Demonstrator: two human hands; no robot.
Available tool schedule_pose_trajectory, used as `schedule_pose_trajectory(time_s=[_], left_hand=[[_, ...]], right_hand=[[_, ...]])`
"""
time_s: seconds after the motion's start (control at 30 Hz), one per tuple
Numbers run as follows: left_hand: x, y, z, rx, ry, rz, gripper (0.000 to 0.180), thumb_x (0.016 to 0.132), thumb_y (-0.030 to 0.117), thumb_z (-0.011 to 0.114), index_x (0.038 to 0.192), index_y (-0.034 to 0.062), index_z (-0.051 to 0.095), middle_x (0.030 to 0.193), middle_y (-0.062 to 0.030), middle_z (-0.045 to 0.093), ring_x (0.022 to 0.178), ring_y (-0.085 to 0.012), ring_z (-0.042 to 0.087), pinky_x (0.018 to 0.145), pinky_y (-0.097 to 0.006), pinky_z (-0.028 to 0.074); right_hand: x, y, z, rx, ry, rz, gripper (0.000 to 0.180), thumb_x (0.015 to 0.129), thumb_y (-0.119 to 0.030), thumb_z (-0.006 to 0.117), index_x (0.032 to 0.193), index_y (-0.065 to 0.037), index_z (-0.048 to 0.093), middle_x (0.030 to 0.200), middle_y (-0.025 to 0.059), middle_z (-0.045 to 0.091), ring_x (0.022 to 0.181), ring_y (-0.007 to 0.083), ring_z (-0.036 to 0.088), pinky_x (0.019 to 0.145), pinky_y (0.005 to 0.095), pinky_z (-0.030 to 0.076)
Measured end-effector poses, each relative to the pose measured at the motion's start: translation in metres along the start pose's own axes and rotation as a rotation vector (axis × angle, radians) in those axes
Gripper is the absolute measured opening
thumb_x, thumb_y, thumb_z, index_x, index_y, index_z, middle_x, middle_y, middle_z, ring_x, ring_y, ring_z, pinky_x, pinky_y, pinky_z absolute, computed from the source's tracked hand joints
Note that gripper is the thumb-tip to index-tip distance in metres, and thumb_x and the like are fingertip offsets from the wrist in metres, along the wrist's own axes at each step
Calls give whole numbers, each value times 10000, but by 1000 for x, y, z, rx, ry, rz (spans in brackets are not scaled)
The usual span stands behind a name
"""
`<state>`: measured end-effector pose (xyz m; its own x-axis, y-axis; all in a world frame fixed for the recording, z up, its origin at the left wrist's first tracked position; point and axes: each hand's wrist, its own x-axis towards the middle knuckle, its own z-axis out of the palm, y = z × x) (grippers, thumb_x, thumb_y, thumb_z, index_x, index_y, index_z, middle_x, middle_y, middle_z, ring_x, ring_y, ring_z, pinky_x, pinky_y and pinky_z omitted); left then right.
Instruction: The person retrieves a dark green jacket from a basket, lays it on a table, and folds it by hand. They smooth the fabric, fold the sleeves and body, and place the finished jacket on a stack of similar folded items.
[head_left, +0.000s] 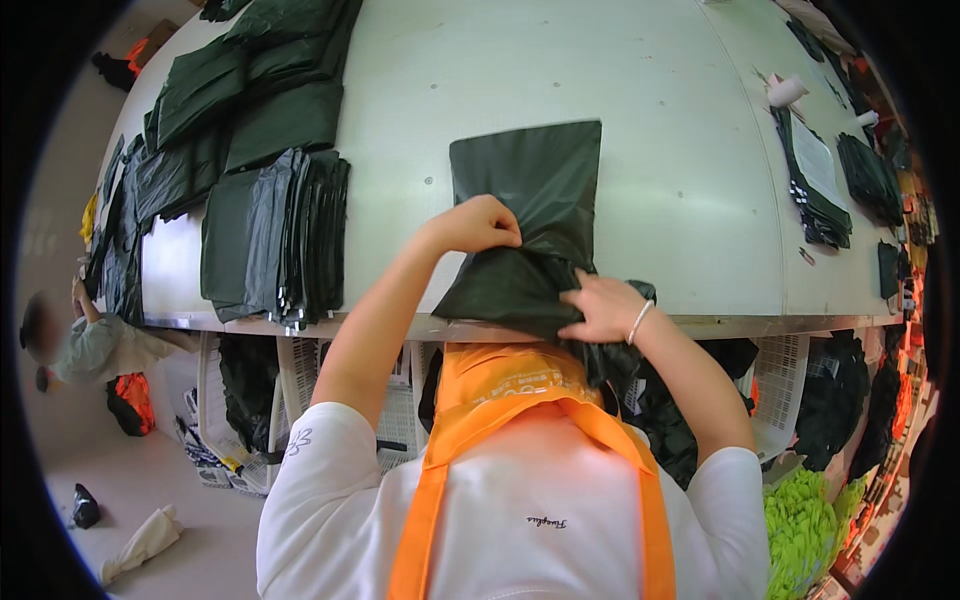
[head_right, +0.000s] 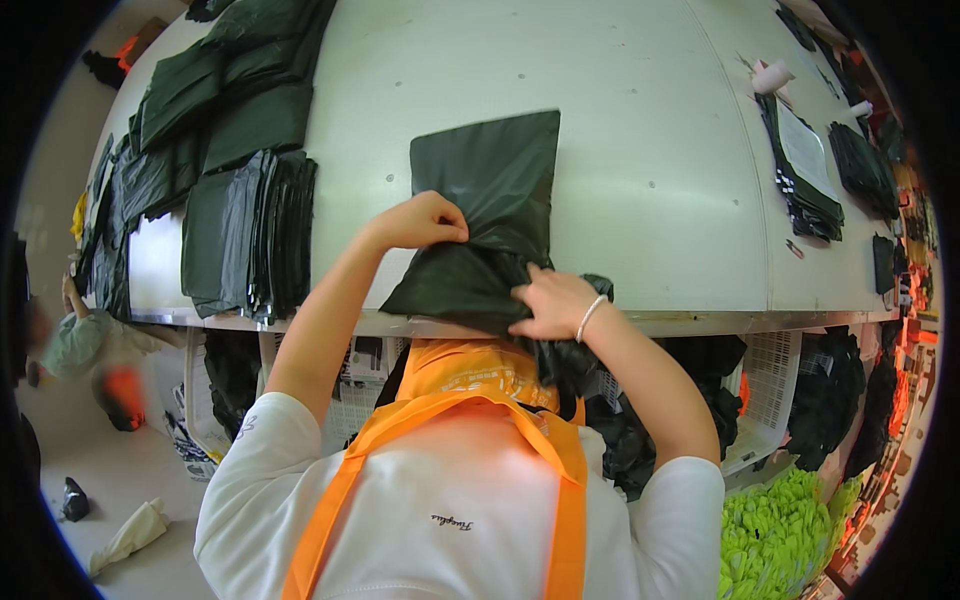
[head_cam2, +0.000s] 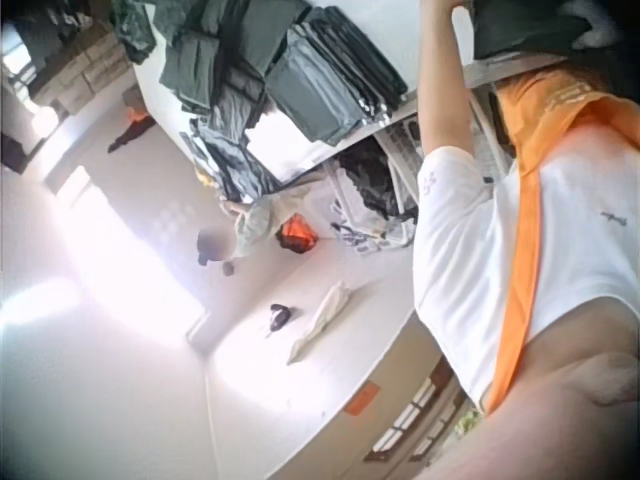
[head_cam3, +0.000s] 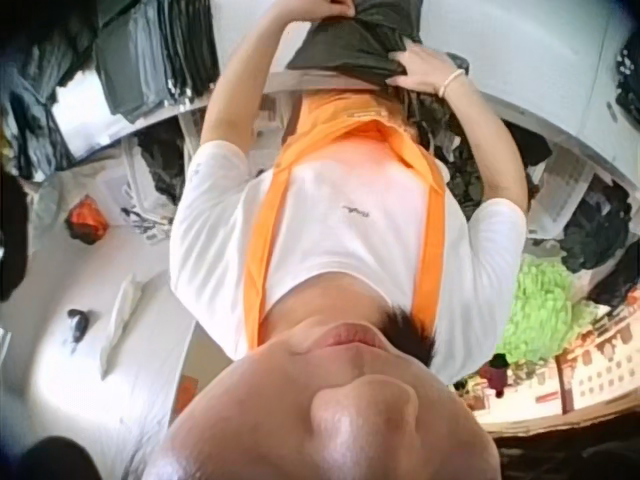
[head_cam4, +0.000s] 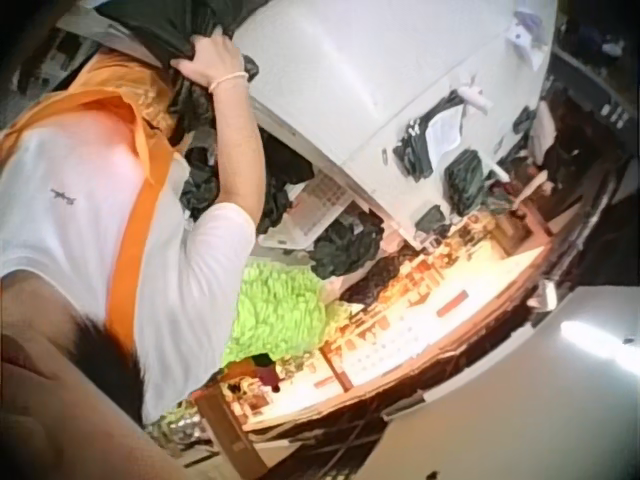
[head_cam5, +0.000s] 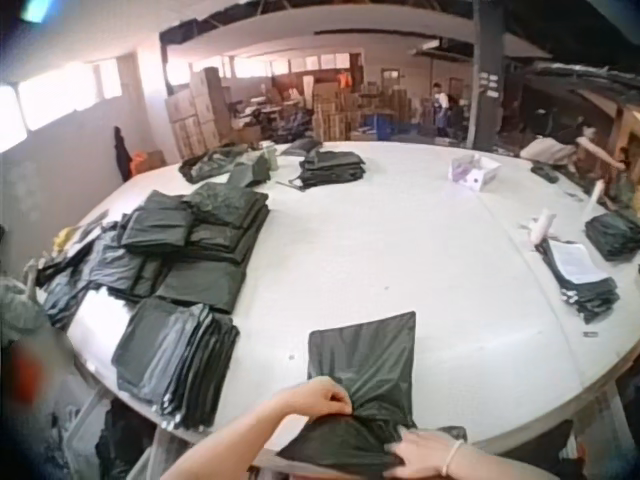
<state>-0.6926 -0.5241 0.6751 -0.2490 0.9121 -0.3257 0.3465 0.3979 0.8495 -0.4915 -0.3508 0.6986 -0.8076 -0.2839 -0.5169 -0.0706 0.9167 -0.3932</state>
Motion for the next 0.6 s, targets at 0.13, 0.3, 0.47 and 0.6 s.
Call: schedule_pose_trajectory(time_s=[0.13,0.3,0.47,0.6], left_hand=[[-23,-59,6,-443,469,-42,294,820,122,612,1099,29,623,971,-41,640,794,-102,554,738,-267,466],[-28,-75,75,-804,518,-142,525,773,68,604,1265,-32,452,1072,-145,602,962,-199,583,846,-319,482],[-2,-48,69,-526,415,-176,398,714,136,672,1050,-67,602,921,-144,669,873,-214,625,794,-316,478],[29,-91,75,-129,710,-202,258,732,127,619,931,-34,644,823,-199,664,788,-248,655,719,-350,503]], right_hand=[[13,17,-6,43,4,74,583,761,-485,626,1155,-57,605,1247,334,452,1086,406,528,938,397,433],[19,41,-3,238,101,91,611,785,-480,606,1178,-13,580,1208,295,490,1090,399,518,947,402,421],[25,42,-11,217,162,109,631,801,-495,580,1176,13,572,1181,293,517,1081,400,523,948,409,420],[24,40,-15,175,139,149,640,819,-505,556,1190,16,561,1170,314,517,1066,423,531,949,418,422]])
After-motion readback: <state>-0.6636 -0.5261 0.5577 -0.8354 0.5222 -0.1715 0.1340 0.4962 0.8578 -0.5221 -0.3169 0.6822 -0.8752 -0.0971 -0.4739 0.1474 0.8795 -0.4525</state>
